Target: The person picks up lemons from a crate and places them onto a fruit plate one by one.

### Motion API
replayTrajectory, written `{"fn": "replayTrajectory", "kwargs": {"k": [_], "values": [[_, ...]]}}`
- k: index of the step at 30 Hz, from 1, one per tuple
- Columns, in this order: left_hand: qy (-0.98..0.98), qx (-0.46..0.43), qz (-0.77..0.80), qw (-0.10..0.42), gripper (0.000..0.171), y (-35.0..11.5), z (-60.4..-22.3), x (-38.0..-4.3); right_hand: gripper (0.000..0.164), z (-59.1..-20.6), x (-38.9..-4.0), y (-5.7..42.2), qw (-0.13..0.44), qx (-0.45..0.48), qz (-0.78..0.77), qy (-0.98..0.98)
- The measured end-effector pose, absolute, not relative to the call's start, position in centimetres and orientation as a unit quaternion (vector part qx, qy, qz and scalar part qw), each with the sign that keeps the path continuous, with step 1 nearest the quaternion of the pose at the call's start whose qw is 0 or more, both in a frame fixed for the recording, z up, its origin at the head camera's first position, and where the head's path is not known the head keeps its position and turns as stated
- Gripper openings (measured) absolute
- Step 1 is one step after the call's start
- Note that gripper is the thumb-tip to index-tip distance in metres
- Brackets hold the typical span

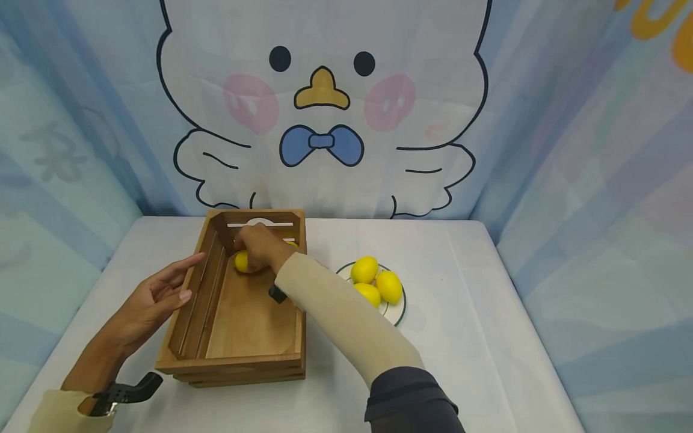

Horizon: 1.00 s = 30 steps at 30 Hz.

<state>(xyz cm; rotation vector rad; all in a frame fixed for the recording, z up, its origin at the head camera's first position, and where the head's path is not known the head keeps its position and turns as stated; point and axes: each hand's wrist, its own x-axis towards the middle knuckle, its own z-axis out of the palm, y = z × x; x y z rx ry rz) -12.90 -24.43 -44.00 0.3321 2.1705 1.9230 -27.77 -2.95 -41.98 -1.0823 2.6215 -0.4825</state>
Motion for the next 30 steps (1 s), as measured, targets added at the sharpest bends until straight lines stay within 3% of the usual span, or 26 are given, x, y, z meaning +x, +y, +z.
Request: {"fn": "replayTrajectory", "kwargs": {"k": [11,30], "values": [[0.738,0.112,0.656,0.115,0.062,-24.52,-44.27,-13.05,0.04,-42.56,-27.94,-3.15,0.154,-0.387,-0.135,0.899],[0.734,0.113,0.659,0.117,0.062,-24.66,-44.05,-12.97,0.039,-42.26,-27.19,-3.24,0.257,-0.387,-0.125,0.877]]}}
